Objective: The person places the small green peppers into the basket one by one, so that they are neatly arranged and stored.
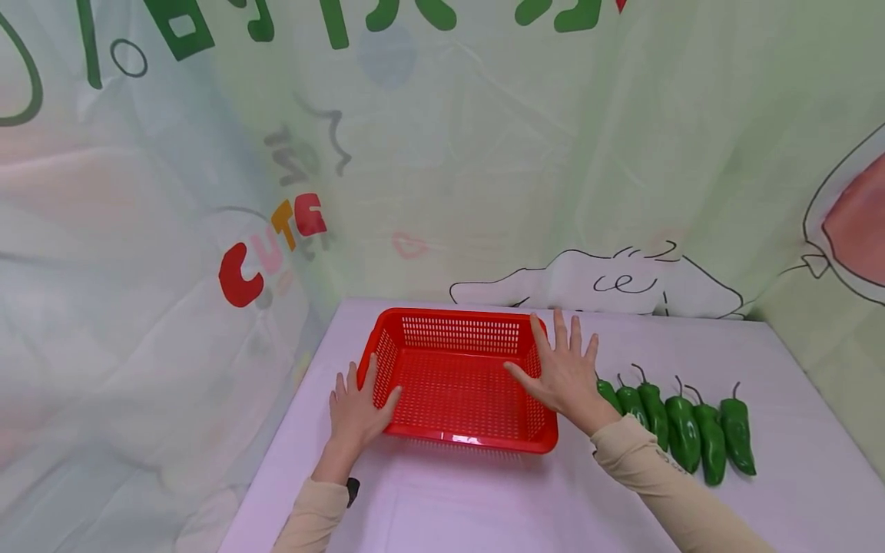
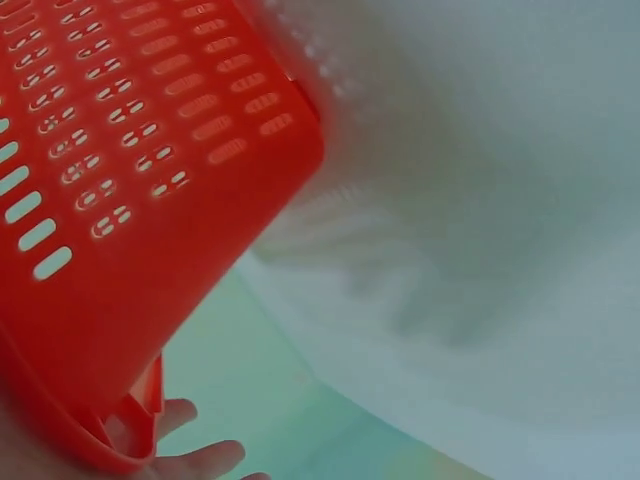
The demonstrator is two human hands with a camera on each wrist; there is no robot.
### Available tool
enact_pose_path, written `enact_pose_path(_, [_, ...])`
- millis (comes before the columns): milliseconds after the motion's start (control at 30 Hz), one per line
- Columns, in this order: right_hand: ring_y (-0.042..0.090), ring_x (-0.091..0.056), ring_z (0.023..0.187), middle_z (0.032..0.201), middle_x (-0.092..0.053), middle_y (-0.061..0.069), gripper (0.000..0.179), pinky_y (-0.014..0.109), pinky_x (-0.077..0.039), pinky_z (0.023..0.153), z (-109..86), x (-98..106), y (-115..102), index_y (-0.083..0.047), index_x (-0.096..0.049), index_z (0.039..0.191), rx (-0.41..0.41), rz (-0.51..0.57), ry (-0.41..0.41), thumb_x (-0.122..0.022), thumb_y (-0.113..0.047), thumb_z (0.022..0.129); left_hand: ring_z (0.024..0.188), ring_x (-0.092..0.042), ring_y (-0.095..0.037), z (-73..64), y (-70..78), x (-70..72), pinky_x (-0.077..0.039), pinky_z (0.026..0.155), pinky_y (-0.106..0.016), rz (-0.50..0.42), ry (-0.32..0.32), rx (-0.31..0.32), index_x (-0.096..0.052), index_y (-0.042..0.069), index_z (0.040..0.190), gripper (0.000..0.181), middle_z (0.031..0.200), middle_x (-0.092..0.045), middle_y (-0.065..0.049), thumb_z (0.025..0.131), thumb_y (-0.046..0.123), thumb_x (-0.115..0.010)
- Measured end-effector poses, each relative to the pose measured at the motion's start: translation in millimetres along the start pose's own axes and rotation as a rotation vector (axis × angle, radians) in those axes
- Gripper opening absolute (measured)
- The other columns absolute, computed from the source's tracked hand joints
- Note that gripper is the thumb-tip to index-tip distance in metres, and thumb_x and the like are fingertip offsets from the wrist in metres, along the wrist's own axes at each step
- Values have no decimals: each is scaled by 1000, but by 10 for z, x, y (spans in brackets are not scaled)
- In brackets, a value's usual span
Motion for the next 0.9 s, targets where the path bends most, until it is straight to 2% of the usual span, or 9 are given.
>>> enact_pose_path(133, [57, -9, 141, 158, -12, 30, 97, 80, -5, 104, -2, 39, 27, -7, -25, 156, -13, 1, -3, -64, -59, 83, 140, -20, -54, -26, -13, 11, -21, 109, -70, -10, 17, -3, -22, 15, 158, 83, 154, -27, -27, 92, 56, -52])
enact_pose_path(200, [57, -9, 141, 158, -12, 30, 97, 79, -5, 104, -7, 53, 50, -7, -25, 156, -23, -2, -7, -64, -58, 83, 137, -27, -53, -38, -17, 27, -26, 106, -69, -20, 37, -9, -24, 13, 158, 82, 151, -32, -28, 93, 55, -52])
enact_pose_path(300, [57, -9, 140, 158, -12, 31, 97, 79, -5, 104, -29, 83, 94, -6, -24, 156, -38, -3, -13, -64, -57, 84, 123, -43, -47, -54, -29, 37, -42, 96, -64, -28, 59, -3, -25, 10, 157, 83, 140, -42, -29, 93, 55, -52])
enact_pose_path(400, [57, -11, 140, 157, -13, 32, 96, 80, -7, 104, -58, 134, 137, -5, -25, 155, -45, -12, -9, -63, -56, 84, 104, -52, -39, -69, -41, 41, -51, 80, -55, -38, 76, 10, -25, 8, 157, 83, 127, -47, -28, 93, 55, -52])
enact_pose_path(500, [58, -11, 140, 157, -14, 32, 95, 80, -8, 104, -74, 179, 173, -4, -26, 155, -44, -19, 1, -63, -56, 84, 93, -53, -36, -76, -58, 48, -53, 73, -51, -45, 89, 21, -26, 9, 156, 82, 120, -49, -26, 93, 54, -53])
enact_pose_path(900, [60, -11, 138, 156, -13, 35, 95, 81, -8, 102, -159, 273, 490, -7, -23, 156, -79, -23, 37, -61, -58, 85, 75, -52, -26, -72, -90, 25, -49, 65, -42, -80, 124, 13, -26, 11, 157, 81, 109, -50, -21, 93, 52, -55])
Point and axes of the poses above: each hand's wrist, its own z-axis towards the middle knuckle, its own x-axis out of the back of the hand, y = z × x, the point moved 9 cm from there along z, towards the middle knuckle
